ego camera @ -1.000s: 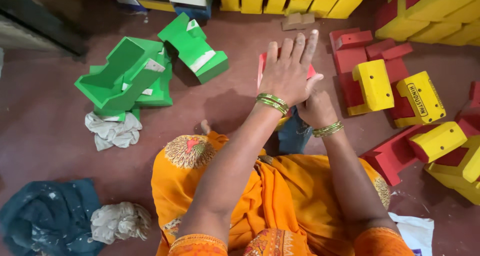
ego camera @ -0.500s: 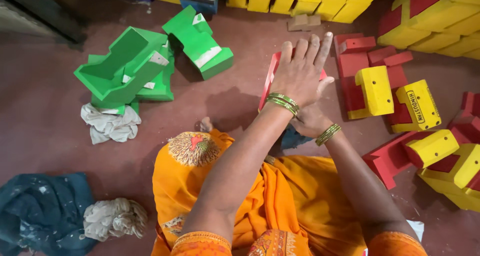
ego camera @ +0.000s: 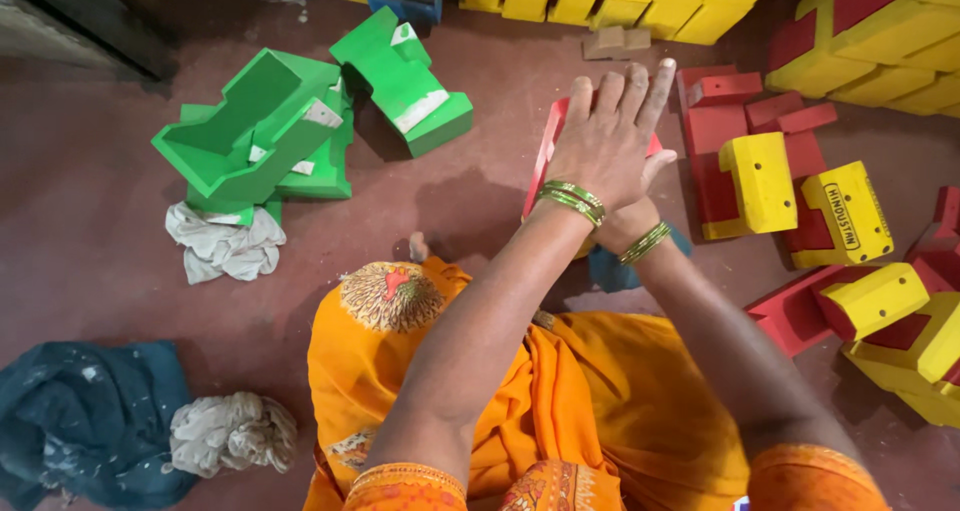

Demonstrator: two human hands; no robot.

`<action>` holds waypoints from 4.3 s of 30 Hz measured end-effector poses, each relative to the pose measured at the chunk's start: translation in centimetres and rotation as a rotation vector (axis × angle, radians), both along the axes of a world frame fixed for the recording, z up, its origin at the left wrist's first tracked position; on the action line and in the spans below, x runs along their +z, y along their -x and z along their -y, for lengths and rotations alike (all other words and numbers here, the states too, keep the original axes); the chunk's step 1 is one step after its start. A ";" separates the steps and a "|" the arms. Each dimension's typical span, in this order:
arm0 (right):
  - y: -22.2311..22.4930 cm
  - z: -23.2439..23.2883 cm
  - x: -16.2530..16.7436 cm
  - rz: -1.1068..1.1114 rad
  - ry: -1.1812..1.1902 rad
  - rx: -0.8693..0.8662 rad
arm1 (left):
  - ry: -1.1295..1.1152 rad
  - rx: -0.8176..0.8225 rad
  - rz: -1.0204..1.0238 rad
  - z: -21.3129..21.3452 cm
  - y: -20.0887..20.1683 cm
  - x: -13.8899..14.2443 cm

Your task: The person sits on the floor and wipes painted foam sign letters one at a time with a blue cloth, turning each letter over to clean its sides, then sets the wiped letter aside and reaches for the next one.

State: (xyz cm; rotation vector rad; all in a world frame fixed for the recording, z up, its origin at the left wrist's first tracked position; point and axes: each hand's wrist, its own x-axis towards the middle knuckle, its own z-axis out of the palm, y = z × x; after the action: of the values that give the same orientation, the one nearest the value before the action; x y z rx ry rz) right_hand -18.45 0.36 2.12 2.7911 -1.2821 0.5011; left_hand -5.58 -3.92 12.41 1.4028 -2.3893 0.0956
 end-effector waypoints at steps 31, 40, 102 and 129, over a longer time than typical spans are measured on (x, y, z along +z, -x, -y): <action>5.7 -1.7 2.6 -0.182 -0.094 -0.587 | -0.007 -0.002 -0.018 -0.3 -0.3 -0.2; 6.3 -2.1 -9.5 0.096 -0.638 -0.593 | 0.030 -0.091 -0.114 0.0 0.9 0.3; 2.3 2.7 -0.7 0.995 -0.332 -0.491 | -0.010 -0.234 -0.461 3.3 -12.4 -0.2; 3.6 0.1 -7.9 0.488 -0.431 -0.246 | -0.028 -0.203 -0.431 3.2 -13.3 -0.5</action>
State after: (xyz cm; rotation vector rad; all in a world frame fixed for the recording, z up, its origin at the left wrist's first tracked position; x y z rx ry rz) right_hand -22.06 0.22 -5.73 2.8666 -2.0145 1.0466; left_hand 7.75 -7.12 11.90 1.0536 -2.1560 -0.2668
